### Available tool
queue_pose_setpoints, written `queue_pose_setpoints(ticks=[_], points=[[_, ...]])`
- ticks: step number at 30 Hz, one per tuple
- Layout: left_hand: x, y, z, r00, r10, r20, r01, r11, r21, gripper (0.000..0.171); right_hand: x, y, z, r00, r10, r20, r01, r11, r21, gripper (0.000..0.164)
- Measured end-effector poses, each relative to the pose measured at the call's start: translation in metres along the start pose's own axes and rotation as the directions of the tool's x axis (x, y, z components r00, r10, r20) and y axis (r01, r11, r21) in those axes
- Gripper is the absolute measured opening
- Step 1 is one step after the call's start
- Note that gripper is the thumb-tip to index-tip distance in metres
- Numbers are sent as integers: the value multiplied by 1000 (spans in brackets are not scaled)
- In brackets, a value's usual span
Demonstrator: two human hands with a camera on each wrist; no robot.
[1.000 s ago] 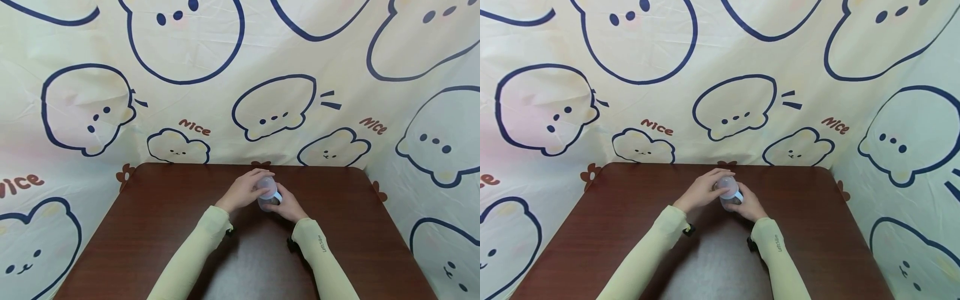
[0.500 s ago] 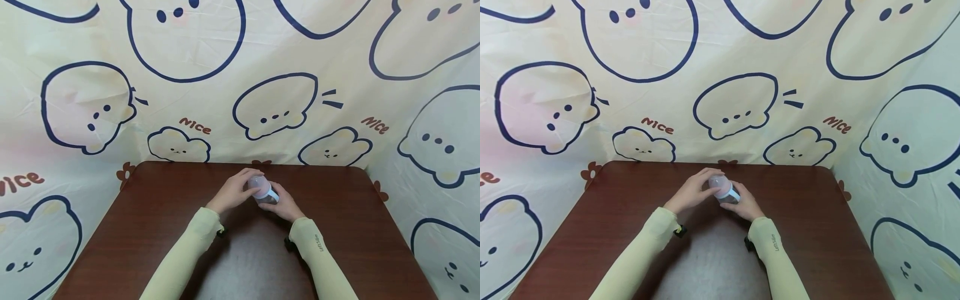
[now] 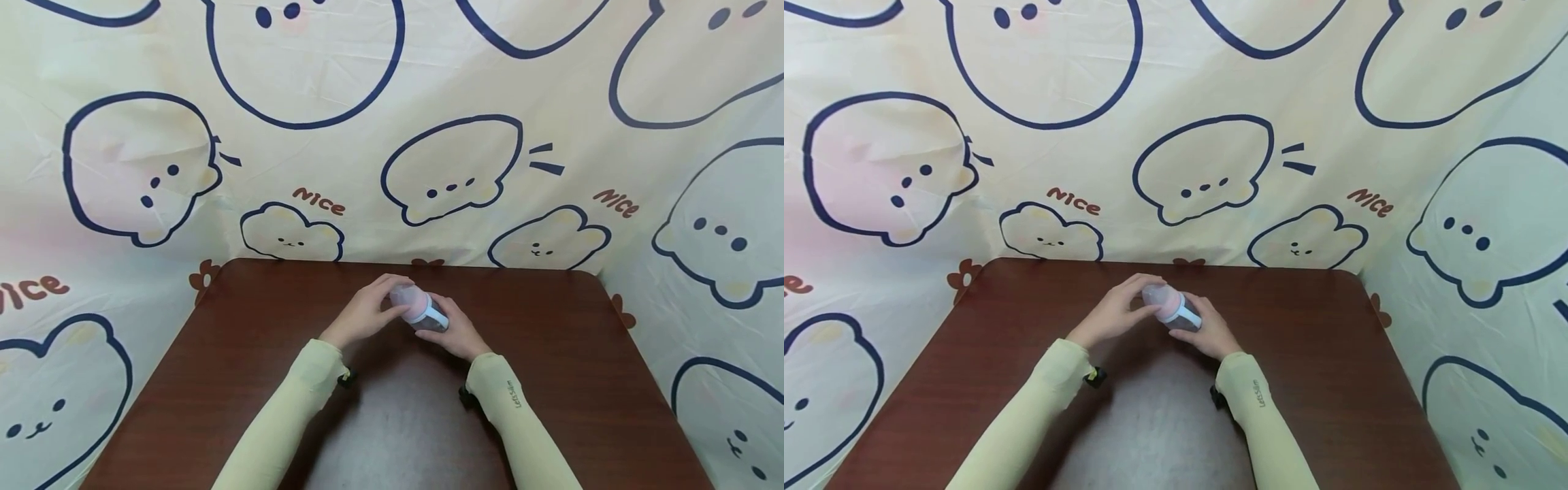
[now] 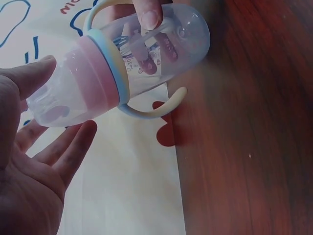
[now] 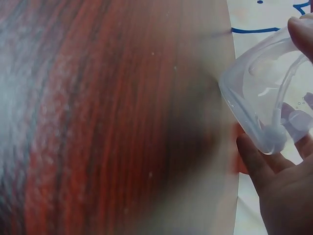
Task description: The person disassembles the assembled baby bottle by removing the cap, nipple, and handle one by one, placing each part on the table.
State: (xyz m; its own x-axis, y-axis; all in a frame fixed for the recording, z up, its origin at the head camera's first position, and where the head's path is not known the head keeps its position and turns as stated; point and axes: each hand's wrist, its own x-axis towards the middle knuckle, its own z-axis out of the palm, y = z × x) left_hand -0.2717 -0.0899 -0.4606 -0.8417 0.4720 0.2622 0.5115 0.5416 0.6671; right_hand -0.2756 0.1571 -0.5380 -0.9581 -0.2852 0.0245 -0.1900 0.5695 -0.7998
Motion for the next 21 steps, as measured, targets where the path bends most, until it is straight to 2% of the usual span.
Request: queue_pose_setpoints(ticks=[11,21], points=[[-11,-16,-8,999,-43,33,45,997,-60,49,1,-6,7,999,35,23,-35,999,-28,85],[-13,-20,-8,997,-57,47,61,996,-71,48,3,-6,7,999,23,44,-21,999,-46,84]])
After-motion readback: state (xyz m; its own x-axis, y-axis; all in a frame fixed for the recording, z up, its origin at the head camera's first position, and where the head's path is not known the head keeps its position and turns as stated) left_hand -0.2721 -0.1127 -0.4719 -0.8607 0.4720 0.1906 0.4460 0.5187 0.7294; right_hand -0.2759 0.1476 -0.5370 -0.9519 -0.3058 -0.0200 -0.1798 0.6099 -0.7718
